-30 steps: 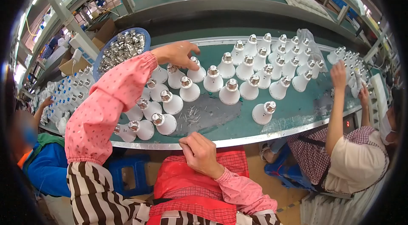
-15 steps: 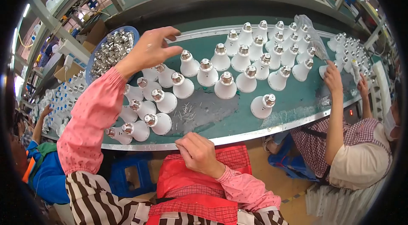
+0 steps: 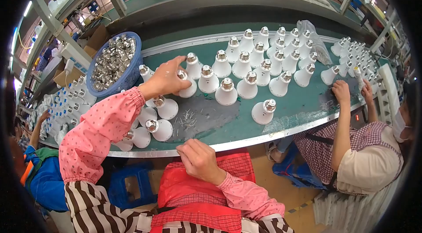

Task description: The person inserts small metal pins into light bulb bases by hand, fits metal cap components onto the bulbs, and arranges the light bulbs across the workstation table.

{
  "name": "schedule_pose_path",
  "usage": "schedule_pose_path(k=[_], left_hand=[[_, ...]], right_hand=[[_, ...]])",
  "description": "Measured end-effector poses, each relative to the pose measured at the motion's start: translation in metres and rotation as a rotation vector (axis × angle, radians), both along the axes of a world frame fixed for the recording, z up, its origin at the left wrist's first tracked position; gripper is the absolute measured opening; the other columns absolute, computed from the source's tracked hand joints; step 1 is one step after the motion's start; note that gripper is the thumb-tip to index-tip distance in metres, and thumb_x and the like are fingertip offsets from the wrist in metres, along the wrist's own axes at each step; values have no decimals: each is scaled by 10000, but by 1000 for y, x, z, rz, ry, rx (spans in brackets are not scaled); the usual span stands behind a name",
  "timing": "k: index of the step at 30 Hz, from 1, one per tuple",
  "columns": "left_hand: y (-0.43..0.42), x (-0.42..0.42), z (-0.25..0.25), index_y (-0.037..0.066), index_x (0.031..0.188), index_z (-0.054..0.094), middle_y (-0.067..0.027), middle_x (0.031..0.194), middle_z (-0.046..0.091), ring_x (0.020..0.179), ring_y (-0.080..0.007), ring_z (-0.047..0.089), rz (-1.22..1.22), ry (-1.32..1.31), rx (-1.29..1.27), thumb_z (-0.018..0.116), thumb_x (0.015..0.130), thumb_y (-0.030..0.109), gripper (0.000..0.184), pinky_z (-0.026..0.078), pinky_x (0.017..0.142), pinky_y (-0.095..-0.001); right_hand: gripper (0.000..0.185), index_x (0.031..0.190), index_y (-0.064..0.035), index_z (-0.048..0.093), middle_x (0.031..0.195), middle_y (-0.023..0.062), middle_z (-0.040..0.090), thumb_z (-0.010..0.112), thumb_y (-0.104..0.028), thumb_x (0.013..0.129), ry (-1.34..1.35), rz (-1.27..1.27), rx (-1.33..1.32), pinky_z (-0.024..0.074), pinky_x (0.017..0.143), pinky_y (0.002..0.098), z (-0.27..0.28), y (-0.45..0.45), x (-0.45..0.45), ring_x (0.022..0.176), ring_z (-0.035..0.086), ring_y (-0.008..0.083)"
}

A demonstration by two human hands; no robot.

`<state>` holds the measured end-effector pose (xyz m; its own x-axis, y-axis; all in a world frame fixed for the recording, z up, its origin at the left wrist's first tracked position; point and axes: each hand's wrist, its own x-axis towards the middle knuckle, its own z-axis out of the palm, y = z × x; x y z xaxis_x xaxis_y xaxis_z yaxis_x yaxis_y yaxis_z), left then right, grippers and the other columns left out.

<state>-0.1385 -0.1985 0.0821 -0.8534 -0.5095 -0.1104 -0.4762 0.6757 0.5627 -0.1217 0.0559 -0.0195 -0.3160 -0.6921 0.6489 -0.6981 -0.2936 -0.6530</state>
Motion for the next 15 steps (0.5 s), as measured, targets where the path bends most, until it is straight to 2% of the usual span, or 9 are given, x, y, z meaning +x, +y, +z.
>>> schedule_pose_path(k=[2,5,6,9,10,13,15], left_hand=[[-13,-8,-17,-70,1508,469,-305,1285,686,1038,-376,746,-58,111,-230,787,751,194,863,584,935,-440],[-26,-31,-26,-58,1490,495,-306,1256,697,1140,-415,702,-60,125,-170,775,740,197,840,520,1042,-451],[-29,-37,-30,-59,1460,515,-258,1229,715,1039,-351,746,-55,158,-195,796,764,166,784,581,941,-415],[-26,-59,-18,-49,1428,533,-178,1167,719,927,-249,756,-1,95,308,817,793,118,716,615,825,-357],[-25,-68,-13,-21,1390,551,-120,1139,692,838,-166,730,-10,65,363,829,811,85,651,617,735,-303],[-38,-92,-21,-13,1296,593,-125,1001,715,796,-186,732,-54,79,430,819,764,52,581,640,666,-319],[-43,-104,-26,3,1290,598,-116,988,707,747,-159,699,-88,82,460,794,772,44,556,610,632,-306]], right_hand=[[171,934,-31,688,810,103,635,771,33,799,3,-5,-2,503,598,387,0,0,1,699,645,290],[176,937,-29,695,811,104,646,778,34,795,27,3,-6,506,597,380,0,1,0,697,650,286],[178,939,-28,696,814,103,645,779,33,794,37,2,-8,506,597,379,0,1,-1,698,650,285],[181,943,-25,697,822,99,645,782,28,793,39,16,-14,508,600,376,0,2,-3,700,651,282],[181,944,-26,697,828,96,644,783,26,793,37,24,-15,508,600,375,-1,2,-4,700,649,281],[186,950,-26,699,830,94,645,783,26,793,28,23,-9,509,597,376,-3,3,-3,697,647,276],[193,957,-26,702,834,93,645,782,26,789,20,27,-22,511,597,375,-5,3,-4,697,646,272]])
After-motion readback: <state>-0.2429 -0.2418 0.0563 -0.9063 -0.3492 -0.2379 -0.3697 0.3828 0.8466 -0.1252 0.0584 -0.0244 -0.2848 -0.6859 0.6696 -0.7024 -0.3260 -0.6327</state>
